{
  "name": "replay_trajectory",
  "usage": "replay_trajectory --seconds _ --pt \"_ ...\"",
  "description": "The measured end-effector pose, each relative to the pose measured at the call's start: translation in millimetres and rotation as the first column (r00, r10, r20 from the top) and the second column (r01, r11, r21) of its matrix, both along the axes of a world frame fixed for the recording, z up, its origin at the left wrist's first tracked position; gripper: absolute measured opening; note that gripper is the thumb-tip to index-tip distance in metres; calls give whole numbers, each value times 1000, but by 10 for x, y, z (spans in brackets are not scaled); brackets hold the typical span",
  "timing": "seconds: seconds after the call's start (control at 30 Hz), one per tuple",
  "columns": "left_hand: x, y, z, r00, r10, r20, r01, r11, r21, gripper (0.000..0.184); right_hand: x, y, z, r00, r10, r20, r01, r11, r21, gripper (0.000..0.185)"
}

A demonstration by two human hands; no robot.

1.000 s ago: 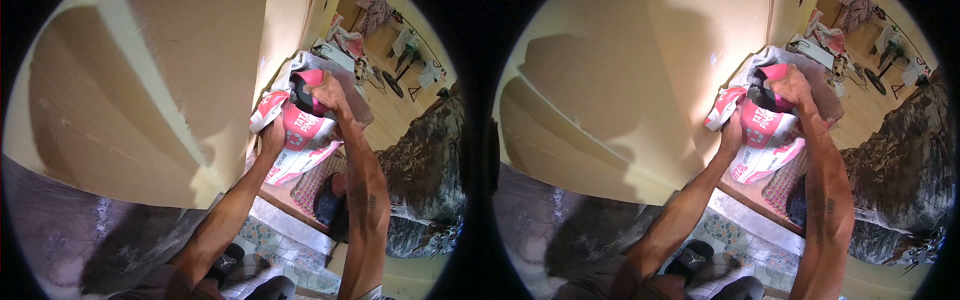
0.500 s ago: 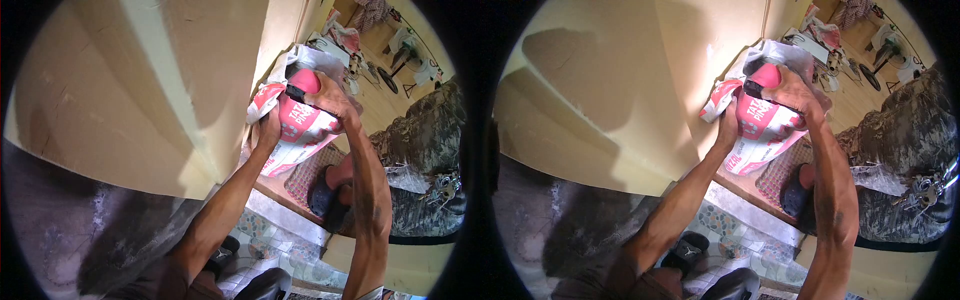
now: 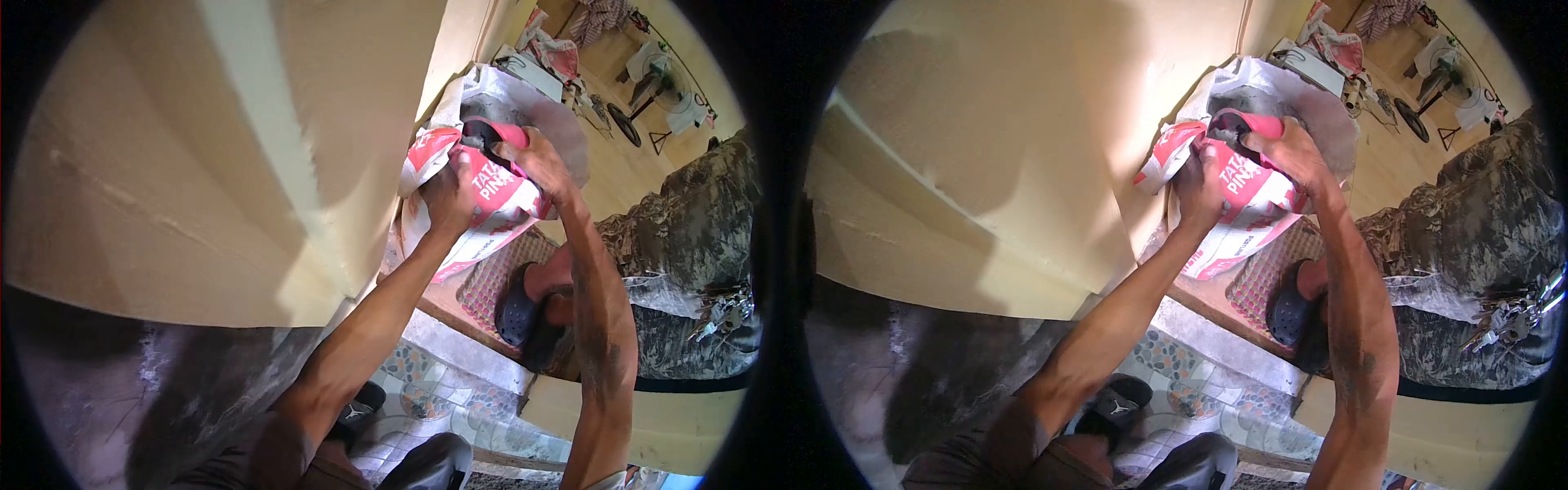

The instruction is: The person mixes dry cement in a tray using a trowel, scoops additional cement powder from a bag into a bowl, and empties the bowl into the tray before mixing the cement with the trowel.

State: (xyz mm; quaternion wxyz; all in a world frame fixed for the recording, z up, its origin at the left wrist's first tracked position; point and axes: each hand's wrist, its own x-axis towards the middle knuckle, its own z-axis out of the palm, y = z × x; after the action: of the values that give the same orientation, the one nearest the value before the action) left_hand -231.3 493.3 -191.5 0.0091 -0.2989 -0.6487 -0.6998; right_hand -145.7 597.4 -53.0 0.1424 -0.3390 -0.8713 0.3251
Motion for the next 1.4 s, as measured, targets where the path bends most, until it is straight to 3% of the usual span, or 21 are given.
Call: replay_trajectory --seconds 0.13,0.17,0.23,0.27,0.3,0.4,0.43,0.53,0.6,0.67,0.7,0.83,1.03,1.17,1.27,1.4 --pt "154 44 122 994 93 -64 -111 916 -386 68 -70 65 25 999 3 36 -4 1000 18 66" --pt "145 47 162 1000 16 -15 -21 913 -407 72 -48 164 -37 1000 13 8 -13 1000 17 65" --pt "144 -3 111 998 50 -31 -57 953 -298 70 21 123 -34 999 24 -21 -23 998 64 59" --pt "127 37 124 997 63 -45 -72 971 -226 70 85 122 -15 993 113 -32 -115 991 -70 57" --pt "131 47 99 993 94 -65 -105 976 -190 69 113 102 -27 996 85 -30 -88 988 -126 56" --pt "235 53 48 983 127 -130 -154 962 -224 75 219 23 -23 999 17 -43 -25 978 -207 54" --pt "226 41 55 997 44 -56 -55 972 -228 77 213 8 -26 999 -4 -45 -6 974 -225 54" --pt "205 50 90 1000 25 -5 -26 976 -218 72 140 66 -170 987 -125 -101 82 934 -348 52" --pt "209 43 132 999 20 -34 -26 982 -188 72 192 333 -484 938 12 -346 -82 979 -188 51" --pt "204 21 140 998 18 -63 -28 987 -158 71 55 8 -248 916 -219 -335 85 924 -372 54" --pt "183 22 116 997 -8 -79 -8 981 -192 71 -21 -23 -191 899 -394 -189 268 839 -474 61" --pt "188 -44 177 994 -111 20 113 983 -148 73 132 -278 -82 831 -430 -354 150 785 -601 66" --pt "177 -80 179 982 -185 38 188 976 -114 73 178 -330 -63 781 -540 -315 224 712 -665 66" --pt "209 -94 255 993 -117 25 119 984 -131 74 177 -356 -93 738 -573 -356 208 695 -688 64" --pt "203 -150 300 991 -132 10 132 973 -188 72 78 -40 -426 666 -676 -314 284 620 -731 62" --pt "139 -245 348 981 -196 10 194 962 -193 69 3 -138 -431 640 -686 -347 223 598 -770 42"
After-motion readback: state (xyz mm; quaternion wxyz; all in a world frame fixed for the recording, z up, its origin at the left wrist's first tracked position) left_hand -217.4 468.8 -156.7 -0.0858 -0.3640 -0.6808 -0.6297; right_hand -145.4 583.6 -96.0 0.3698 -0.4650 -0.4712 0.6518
